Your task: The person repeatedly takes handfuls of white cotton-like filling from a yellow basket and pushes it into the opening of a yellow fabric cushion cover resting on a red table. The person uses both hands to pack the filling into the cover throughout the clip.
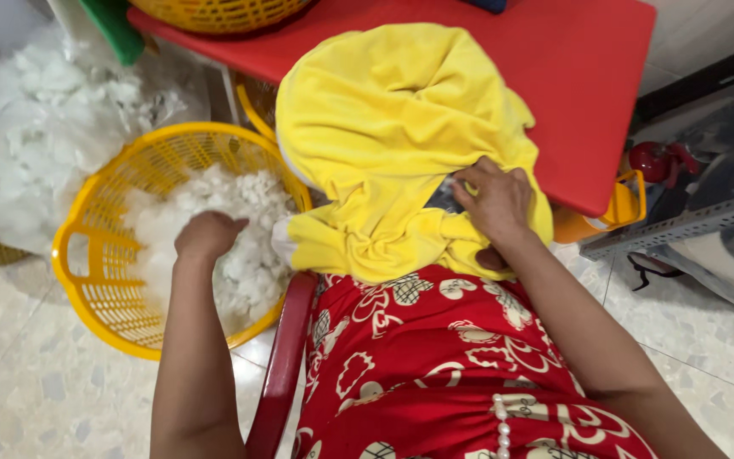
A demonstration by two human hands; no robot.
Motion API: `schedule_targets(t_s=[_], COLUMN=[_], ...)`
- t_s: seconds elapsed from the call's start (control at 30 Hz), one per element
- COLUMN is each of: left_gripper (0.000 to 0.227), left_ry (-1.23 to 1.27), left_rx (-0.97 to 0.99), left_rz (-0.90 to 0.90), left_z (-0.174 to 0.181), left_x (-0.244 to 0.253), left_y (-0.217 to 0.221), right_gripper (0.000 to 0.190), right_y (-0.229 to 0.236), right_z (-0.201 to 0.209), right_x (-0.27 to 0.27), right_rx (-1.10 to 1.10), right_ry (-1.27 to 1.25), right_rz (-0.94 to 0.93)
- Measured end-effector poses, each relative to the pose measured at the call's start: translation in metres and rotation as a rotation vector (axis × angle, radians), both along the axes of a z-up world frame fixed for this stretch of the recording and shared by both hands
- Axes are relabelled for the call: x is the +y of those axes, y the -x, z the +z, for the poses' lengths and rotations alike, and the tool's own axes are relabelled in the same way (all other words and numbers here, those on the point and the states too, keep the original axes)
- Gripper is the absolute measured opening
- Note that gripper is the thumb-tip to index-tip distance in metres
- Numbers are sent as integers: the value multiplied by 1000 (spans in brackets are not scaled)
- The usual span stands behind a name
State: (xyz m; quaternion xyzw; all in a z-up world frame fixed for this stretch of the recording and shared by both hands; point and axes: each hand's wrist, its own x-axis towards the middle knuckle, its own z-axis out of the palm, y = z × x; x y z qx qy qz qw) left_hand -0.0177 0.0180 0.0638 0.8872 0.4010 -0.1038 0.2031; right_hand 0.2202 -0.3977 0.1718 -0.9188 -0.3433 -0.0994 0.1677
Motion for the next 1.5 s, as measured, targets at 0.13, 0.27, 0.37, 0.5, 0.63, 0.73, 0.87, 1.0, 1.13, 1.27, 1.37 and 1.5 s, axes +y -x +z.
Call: schedule_targets(t_s=[0.13, 0.27, 0.37, 0.5, 0.63, 0.73, 0.87, 1.0, 1.13, 1.27, 1.37, 1.5], left_gripper=[26, 25, 38, 39, 24, 17, 15, 12, 10, 10, 14, 35], left_ry=[401, 620, 487, 626, 740, 885, 942, 1072, 1171, 1028, 877, 549], left_rx=[-663, -705, -397, -690, -702, -667, -788, -898, -1048, -1074, -1010, -569], left_rz=[-76, -534, -433, -354, -274, -152, -116, -149, -208, -73, 161, 386], left_z=[96, 131, 137, 121, 88, 72, 70, 71, 57, 21, -28, -76], left_x=[-89, -205, -257, -280, -278, -270, -257, -231, -180, -70, 1, 18], left_y=[-56, -109, -131, -155, -171, -174, -163, -142, -112, -61, -6, 41], right_gripper=[17, 14, 14, 17, 18, 25, 26, 27, 29, 32, 35, 35], right_y=[-5, -17, -25, -31, -28, -26, -19, -12, -10, -9, -9, -4], right_z=[-4, -22, -32, -35, -31, -25, -18, -14, -15, -24, -25, -26], right_x=[-16, -27, -32, -39, -41, -41, -39, -33, -30, -33, -39, -30], right_rx=[75, 329, 431, 492, 137, 481, 452, 415, 345, 147, 287, 227], right_ry=[-226, -433, -515, -533, -444, -538, -525, -482, -491, -338, -308, -296], right_rz=[144, 197, 255, 282, 488, 374, 328, 306, 372, 350, 280, 259])
